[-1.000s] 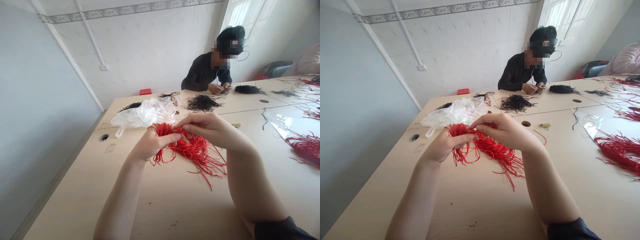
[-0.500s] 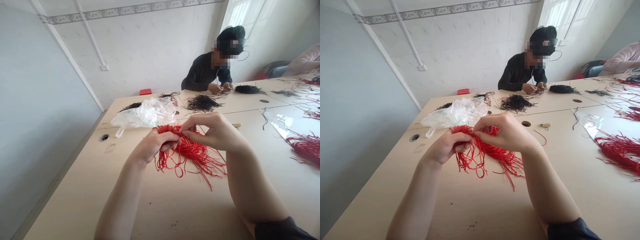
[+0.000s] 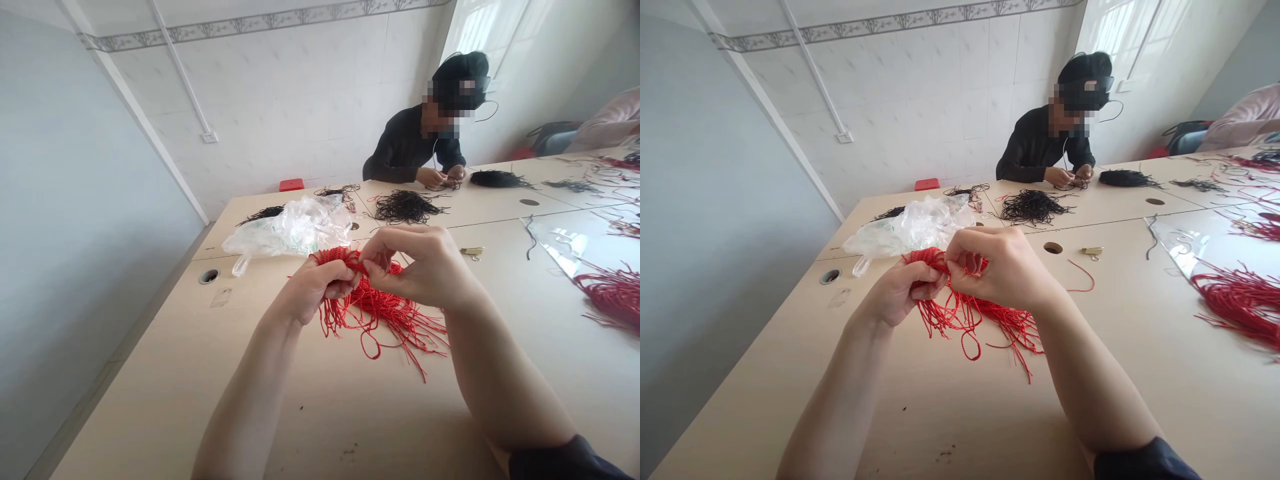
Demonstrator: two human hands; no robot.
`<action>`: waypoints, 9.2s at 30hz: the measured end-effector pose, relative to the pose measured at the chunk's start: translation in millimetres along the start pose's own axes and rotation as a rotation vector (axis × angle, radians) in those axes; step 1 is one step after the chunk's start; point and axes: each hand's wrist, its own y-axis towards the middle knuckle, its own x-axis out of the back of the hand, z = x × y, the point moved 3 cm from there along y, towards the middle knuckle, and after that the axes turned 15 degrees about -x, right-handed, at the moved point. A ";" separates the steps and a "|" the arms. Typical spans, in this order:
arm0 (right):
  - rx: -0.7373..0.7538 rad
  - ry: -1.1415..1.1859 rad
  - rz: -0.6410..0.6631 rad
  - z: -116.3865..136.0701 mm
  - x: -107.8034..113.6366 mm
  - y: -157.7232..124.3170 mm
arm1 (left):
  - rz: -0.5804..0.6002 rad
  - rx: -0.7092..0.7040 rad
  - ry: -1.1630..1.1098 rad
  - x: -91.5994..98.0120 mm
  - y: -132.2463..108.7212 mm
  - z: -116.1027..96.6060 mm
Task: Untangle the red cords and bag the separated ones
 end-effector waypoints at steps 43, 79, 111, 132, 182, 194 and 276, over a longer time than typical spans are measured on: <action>-0.334 0.241 0.370 -33.1 -4.1 11.1 | -0.010 0.186 -0.343 14.1 -3.0 3.1; -0.392 -0.052 0.400 -86.8 -67.4 29.4 | -0.185 0.134 -0.654 12.2 -1.7 -13.6; -0.370 0.393 0.219 -37.9 -51.4 20.9 | -0.320 0.055 -0.614 14.2 13.1 14.1; -0.383 0.280 0.240 -34.0 -53.2 17.8 | -0.370 -0.006 -0.499 7.6 12.5 23.9; -0.407 -0.810 0.642 -84.5 -154.9 -3.2 | -0.780 -0.296 -0.760 73.2 -6.8 -29.0; -0.399 -0.424 0.653 -73.5 -98.4 15.4 | -0.720 -0.264 -0.772 71.4 -6.2 -26.8; -0.370 0.479 0.320 -47.7 -66.4 21.4 | -0.435 -0.030 -0.337 34.1 6.1 1.2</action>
